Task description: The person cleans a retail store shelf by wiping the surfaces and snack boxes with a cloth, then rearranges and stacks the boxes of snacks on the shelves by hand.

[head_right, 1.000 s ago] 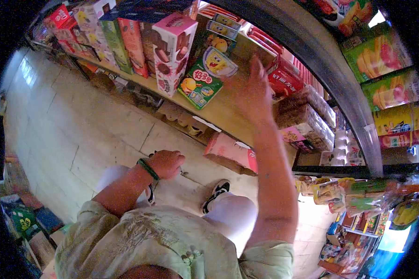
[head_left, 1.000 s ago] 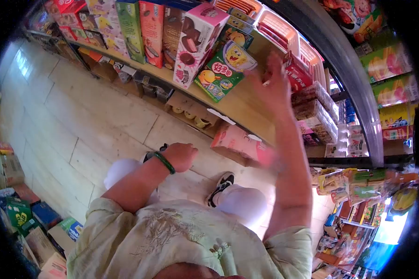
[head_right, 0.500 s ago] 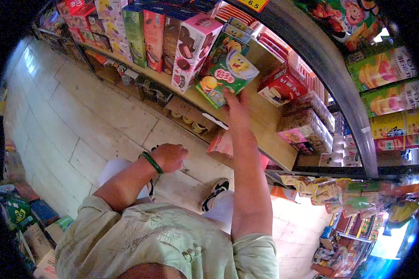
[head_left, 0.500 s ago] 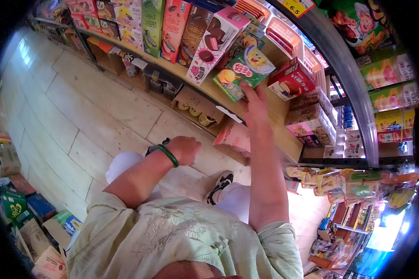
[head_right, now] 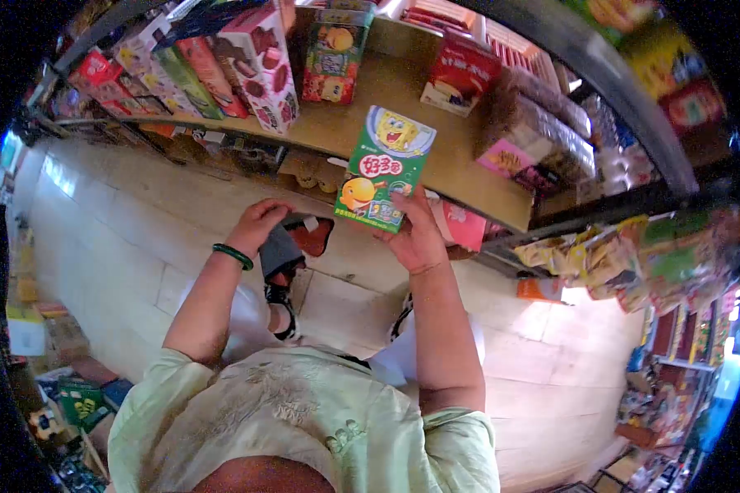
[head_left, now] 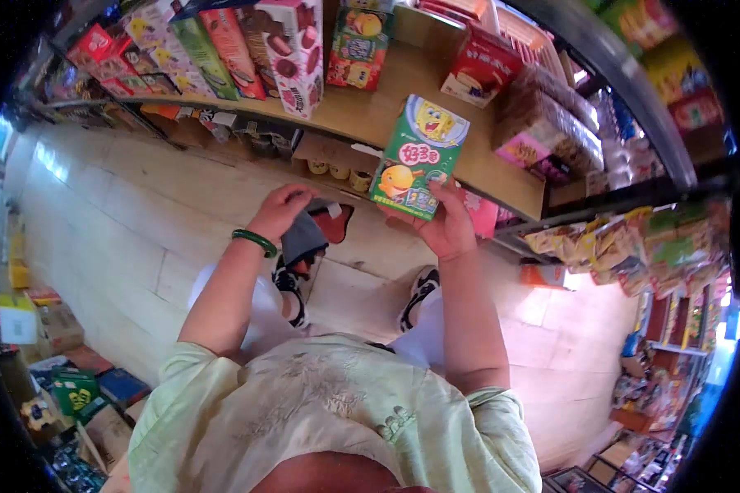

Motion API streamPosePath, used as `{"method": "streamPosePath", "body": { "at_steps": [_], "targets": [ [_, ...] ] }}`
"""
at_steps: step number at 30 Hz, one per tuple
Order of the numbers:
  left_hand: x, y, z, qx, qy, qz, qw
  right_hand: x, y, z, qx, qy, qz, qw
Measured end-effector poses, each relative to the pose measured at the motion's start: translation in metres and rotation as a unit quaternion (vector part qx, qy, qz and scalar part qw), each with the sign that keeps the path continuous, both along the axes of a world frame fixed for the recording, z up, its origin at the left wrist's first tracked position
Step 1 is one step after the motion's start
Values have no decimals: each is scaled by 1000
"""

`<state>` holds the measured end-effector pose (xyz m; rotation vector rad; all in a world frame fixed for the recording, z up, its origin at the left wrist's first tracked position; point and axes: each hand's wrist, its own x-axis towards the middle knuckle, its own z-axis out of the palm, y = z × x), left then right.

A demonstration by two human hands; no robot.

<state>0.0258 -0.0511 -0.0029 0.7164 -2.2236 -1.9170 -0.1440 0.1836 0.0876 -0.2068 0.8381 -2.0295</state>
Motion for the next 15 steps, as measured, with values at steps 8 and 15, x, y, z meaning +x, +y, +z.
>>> {"method": "streamPosePath", "body": {
  "at_steps": [8,15],
  "targets": [
    [19,19,80,381,174,126,899,-1,33,10,19,38,65,997],
    [-12,98,169,146,225,-9,963,5,54,-8,62,102,51,992]
  ]
}}
